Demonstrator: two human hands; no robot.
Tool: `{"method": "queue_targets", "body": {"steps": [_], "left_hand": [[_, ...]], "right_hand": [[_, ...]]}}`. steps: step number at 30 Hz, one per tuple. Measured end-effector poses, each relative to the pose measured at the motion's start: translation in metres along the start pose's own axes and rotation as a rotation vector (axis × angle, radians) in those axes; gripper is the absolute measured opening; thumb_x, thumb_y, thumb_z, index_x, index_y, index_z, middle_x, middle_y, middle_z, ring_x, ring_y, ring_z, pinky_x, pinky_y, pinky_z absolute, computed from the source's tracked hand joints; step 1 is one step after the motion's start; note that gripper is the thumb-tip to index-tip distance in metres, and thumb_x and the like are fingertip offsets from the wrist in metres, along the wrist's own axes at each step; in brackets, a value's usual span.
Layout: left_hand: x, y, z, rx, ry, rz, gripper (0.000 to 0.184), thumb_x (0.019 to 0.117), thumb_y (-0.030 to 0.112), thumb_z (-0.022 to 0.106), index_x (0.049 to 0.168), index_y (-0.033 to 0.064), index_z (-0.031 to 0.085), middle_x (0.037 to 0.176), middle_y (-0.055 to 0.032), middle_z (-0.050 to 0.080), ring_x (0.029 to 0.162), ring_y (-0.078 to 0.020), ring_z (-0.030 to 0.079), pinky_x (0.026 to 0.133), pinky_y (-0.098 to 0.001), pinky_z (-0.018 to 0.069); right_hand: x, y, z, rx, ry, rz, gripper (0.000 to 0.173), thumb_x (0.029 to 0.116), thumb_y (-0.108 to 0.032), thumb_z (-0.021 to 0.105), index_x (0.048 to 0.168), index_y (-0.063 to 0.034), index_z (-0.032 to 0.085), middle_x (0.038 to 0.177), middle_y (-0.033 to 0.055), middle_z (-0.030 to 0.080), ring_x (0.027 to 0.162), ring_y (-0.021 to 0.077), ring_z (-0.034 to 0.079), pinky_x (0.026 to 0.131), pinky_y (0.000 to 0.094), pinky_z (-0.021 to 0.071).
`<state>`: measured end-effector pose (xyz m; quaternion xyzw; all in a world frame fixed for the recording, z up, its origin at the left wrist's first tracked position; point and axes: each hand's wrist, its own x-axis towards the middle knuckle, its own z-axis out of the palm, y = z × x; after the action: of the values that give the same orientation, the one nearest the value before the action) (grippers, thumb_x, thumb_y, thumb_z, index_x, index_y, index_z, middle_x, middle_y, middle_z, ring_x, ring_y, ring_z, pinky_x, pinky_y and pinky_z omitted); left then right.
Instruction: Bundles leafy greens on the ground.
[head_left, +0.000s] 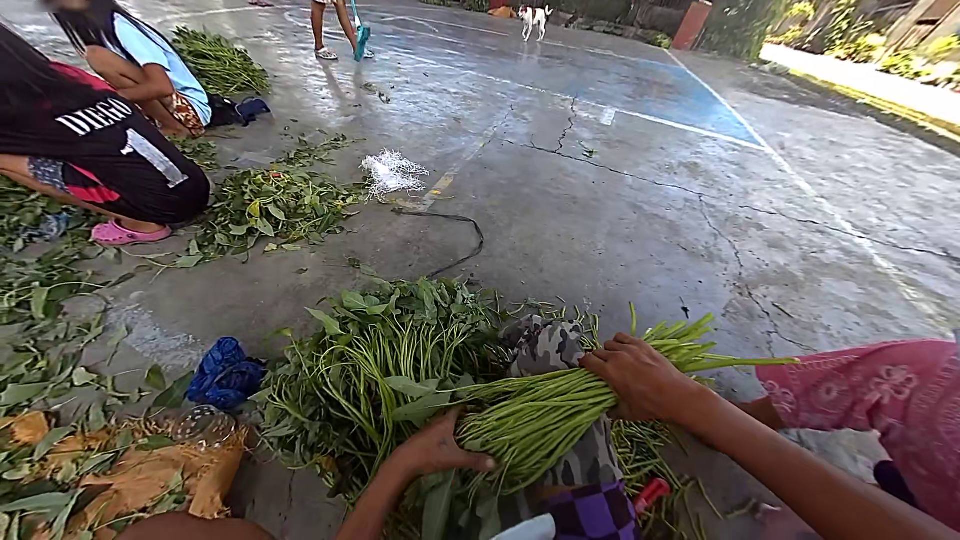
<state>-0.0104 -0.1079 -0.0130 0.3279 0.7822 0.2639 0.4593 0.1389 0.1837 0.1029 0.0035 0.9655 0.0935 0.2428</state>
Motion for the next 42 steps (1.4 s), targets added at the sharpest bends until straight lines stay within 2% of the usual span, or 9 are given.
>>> {"method": "queue_targets", "body": {"steps": [3, 7, 10, 13, 19, 24, 32, 39, 42], "left_hand": [[-0.006, -0.021, -0.014, -0.283, -0.023, 0.027, 0.106, 0.0799, 0.057, 0.077, 0.160, 0.0068, 0.028, 0.164, -0.0198, 0.029, 0.152, -0.0301, 0.027, 0.123, -0.0468, 0.0256], [-0.043, -0.054, -0.046, -0.424, 0.170, 0.017, 0.103, 0.0748, 0.063, 0.072, 0.151, 0.0022, 0.040, 0.147, -0.0164, 0.052, 0.133, -0.0257, 0.051, 0.109, -0.0428, 0.0446], [-0.075, -0.054, -0.071, -0.168, 0.618, 0.119, 0.090, 0.0774, 0.065, 0.071, 0.142, 0.0044, 0.056, 0.138, -0.0161, 0.062, 0.129, -0.0302, 0.059, 0.106, -0.0508, 0.0486], [-0.092, 0.016, -0.061, -0.043, 0.973, 0.281, 0.107, 0.0694, 0.077, 0.070, 0.150, 0.0094, 0.048, 0.150, -0.0160, 0.052, 0.140, -0.0337, 0.048, 0.111, -0.0585, 0.0415], [0.002, 0.121, 0.009, 0.364, 0.393, 0.397, 0.158, 0.0507, 0.082, 0.082, 0.160, -0.0072, 0.012, 0.167, -0.0277, 0.014, 0.157, -0.0417, 0.007, 0.126, -0.0556, 0.0045], [0.038, 0.123, 0.030, 0.398, 0.295, 0.349, 0.147, 0.0566, 0.073, 0.087, 0.163, 0.0048, 0.013, 0.154, -0.0226, 0.042, 0.138, -0.0379, 0.047, 0.108, -0.0532, 0.0451], [0.025, 0.140, 0.033, 0.558, 0.255, 0.244, 0.135, 0.0687, 0.073, 0.080, 0.159, -0.0060, 0.017, 0.154, -0.0260, 0.042, 0.143, -0.0357, 0.043, 0.119, -0.0454, 0.0337], [0.034, 0.144, 0.027, 0.359, 0.376, 0.153, 0.115, 0.0647, 0.068, 0.085, 0.148, -0.0005, 0.044, 0.146, -0.0186, 0.051, 0.131, -0.0321, 0.054, 0.107, -0.0461, 0.0459], [0.036, 0.147, 0.022, 0.342, 0.342, 0.115, 0.103, 0.0751, 0.062, 0.082, 0.147, -0.0017, 0.045, 0.144, -0.0197, 0.053, 0.128, -0.0333, 0.057, 0.104, -0.0479, 0.0487]], "right_hand": [[0.003, 0.000, -0.007, 0.000, -0.037, -0.006, 0.065, 0.0786, -0.036, 0.086, 0.131, -0.0051, 0.061, 0.118, 0.0142, 0.069, 0.111, 0.0335, 0.064, 0.107, 0.0516, 0.0404], [0.006, 0.004, -0.010, 0.015, -0.072, 0.005, 0.064, 0.0785, -0.037, 0.086, 0.128, -0.0045, 0.062, 0.115, 0.0152, 0.070, 0.111, 0.0341, 0.064, 0.106, 0.0534, 0.0406], [0.008, 0.004, -0.013, 0.004, -0.098, 0.011, 0.064, 0.0778, -0.041, 0.085, 0.126, -0.0049, 0.063, 0.111, 0.0146, 0.071, 0.106, 0.0333, 0.066, 0.102, 0.0529, 0.0431], [0.013, -0.001, -0.021, -0.013, -0.135, 0.020, 0.064, 0.0774, -0.041, 0.086, 0.126, -0.0054, 0.064, 0.108, 0.0149, 0.071, 0.104, 0.0337, 0.067, 0.101, 0.0541, 0.0435], [0.026, -0.005, -0.034, -0.010, -0.129, -0.015, 0.063, 0.0729, -0.039, 0.089, 0.121, -0.0048, 0.067, 0.099, 0.0165, 0.071, 0.098, 0.0370, 0.067, 0.091, 0.0572, 0.0483], [0.034, -0.004, -0.044, -0.058, -0.192, 0.020, 0.061, 0.0691, -0.042, 0.092, 0.111, -0.0038, 0.071, 0.093, 0.0151, 0.071, 0.091, 0.0359, 0.069, 0.076, 0.0577, 0.0524], [0.051, -0.009, -0.076, -0.146, -0.377, -0.007, 0.057, 0.0775, -0.047, 0.087, 0.101, 0.0022, 0.070, 0.097, 0.0189, 0.069, 0.095, 0.0368, 0.067, 0.077, 0.0574, 0.0515], [0.062, -0.019, -0.095, -0.187, -0.449, 0.038, 0.061, 0.0858, -0.052, 0.078, 0.112, 0.0023, 0.069, 0.112, 0.0214, 0.068, 0.107, 0.0384, 0.065, 0.086, 0.0603, 0.0496], [0.053, -0.042, -0.092, -0.218, -0.224, 0.071, 0.047, 0.0919, -0.019, 0.075, 0.128, 0.0069, 0.062, 0.129, 0.0276, 0.061, 0.125, 0.0451, 0.054, 0.111, 0.0668, 0.0283]]}}
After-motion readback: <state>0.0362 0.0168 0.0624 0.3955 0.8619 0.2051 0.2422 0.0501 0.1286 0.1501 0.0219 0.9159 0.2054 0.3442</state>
